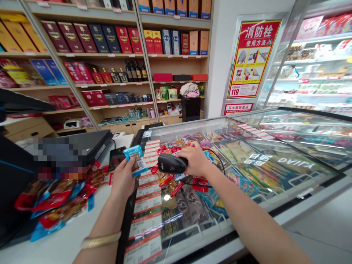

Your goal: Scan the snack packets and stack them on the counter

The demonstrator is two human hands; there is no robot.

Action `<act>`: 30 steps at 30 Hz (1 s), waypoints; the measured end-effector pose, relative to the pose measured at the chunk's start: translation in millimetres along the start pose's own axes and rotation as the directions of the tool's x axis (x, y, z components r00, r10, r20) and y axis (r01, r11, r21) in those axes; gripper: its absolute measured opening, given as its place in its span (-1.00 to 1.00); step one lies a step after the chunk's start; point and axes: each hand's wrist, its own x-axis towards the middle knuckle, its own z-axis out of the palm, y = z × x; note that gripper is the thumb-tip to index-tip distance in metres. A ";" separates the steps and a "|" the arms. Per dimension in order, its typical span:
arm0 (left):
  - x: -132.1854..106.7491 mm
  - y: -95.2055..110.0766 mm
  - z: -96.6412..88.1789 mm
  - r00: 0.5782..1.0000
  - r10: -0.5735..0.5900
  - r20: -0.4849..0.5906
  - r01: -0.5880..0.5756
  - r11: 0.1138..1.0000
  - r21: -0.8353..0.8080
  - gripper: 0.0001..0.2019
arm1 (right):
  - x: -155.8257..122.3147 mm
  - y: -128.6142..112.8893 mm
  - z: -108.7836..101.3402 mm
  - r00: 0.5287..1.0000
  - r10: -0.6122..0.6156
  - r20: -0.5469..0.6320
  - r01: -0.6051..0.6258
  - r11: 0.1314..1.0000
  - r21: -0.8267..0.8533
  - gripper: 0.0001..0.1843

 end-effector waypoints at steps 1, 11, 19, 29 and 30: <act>-1.0 0.1 0.9 1.000 -0.001 0.002 0.001 1.000 0.008 -0.93 | 0.3 -1.5 0.3 1.000 -0.006 0.011 0.006 1.000 0.000 -0.72; 4.9 -3.9 -3.9 1.000 0.018 -0.004 -0.017 0.999 0.045 -0.91 | 0.8 -5.4 1.8 1.000 -0.023 0.018 0.023 1.000 0.005 -0.73; 19.0 -43.3 2.5 0.957 0.193 0.217 -0.254 0.918 0.304 -0.55 | -6.1 27.2 1.8 0.961 0.178 -0.211 -0.195 0.979 -0.063 -0.70; 5.7 -88.6 19.6 0.734 0.056 0.677 -0.678 0.124 0.724 -0.45 | -22.8 62.3 22.1 0.870 0.395 -0.293 -0.439 0.893 -0.098 -0.70; 3.4 -89.7 20.0 0.729 0.035 0.684 -0.682 0.118 0.721 -0.44 | -23.7 62.9 24.3 0.877 0.388 -0.282 -0.430 0.897 -0.104 -0.70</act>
